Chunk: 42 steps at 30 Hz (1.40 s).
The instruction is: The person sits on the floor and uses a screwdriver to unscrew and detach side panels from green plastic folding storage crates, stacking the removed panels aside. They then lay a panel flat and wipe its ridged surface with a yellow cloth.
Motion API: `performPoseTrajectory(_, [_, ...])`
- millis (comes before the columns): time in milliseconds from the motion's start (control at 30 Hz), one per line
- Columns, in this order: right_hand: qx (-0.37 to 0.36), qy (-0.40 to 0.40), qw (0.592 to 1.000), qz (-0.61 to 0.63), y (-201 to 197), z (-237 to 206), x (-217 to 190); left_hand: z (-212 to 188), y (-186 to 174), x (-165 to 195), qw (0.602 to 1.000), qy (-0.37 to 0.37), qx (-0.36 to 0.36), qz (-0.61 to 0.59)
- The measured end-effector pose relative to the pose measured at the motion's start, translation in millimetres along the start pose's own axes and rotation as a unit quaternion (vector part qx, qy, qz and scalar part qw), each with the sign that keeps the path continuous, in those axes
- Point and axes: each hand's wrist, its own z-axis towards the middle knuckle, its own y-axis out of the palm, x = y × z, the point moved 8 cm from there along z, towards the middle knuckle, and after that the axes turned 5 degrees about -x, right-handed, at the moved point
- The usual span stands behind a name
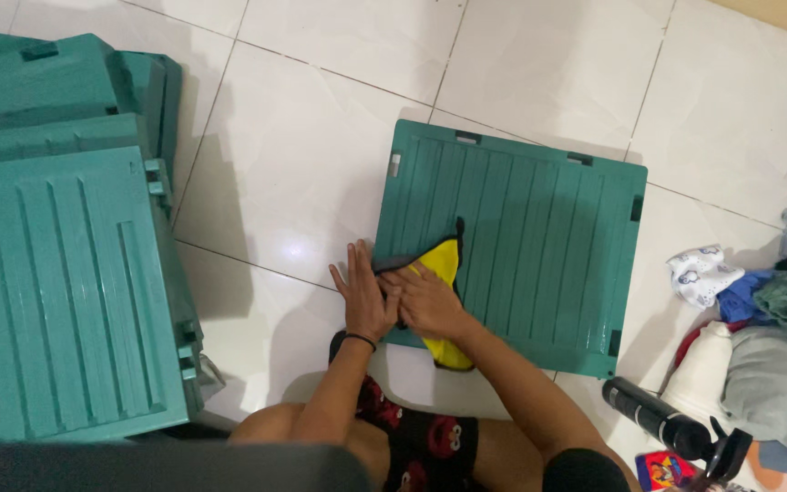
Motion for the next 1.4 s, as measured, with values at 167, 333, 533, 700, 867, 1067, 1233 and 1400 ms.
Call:
performPoseTrajectory(167, [0.064, 0.061, 0.993, -0.072, -36.3, 64.6, 78.4, 8.9, 6.6, 4.2, 0.999, -0.009, -0.043, 0.028])
performPoseTrajectory(333, [0.160, 0.146, 0.969, -0.115, -81.3, 118.0, 146.8, 18.2, 14.7, 3.3, 0.995, -0.036, -0.074, 0.058])
performPoseTrajectory(533, [0.171, 0.154, 0.964, -0.133, -71.7, 118.0, 127.3, 10.5, 15.9, -2.7, 0.997, -0.040, -0.052, 0.032])
performPoseTrajectory(700, [0.054, 0.088, 0.991, -0.083, -14.5, 64.7, 52.8, -5.5, 3.6, -9.9, 0.997, -0.010, 0.058, 0.053])
performPoseTrajectory(867, [0.062, -0.036, 0.997, -0.014, 9.1, 21.8, -6.3, -14.5, 1.4, -14.9, 0.996, 0.000, 0.077, 0.044])
performPoseTrajectory(1067, [0.048, 0.005, 0.998, -0.052, -22.5, 78.3, 59.1, -7.1, 3.5, -8.7, 0.997, 0.004, 0.039, 0.065])
performPoseTrajectory(1233, [0.142, 0.075, 0.983, -0.086, -77.1, 131.9, 130.1, 12.6, 11.8, -7.5, 0.996, -0.026, -0.040, 0.080])
performPoseTrajectory(1400, [0.236, 0.151, 0.952, -0.121, -98.4, 151.6, 171.5, 25.4, 12.6, -6.0, 0.989, -0.084, -0.058, 0.107])
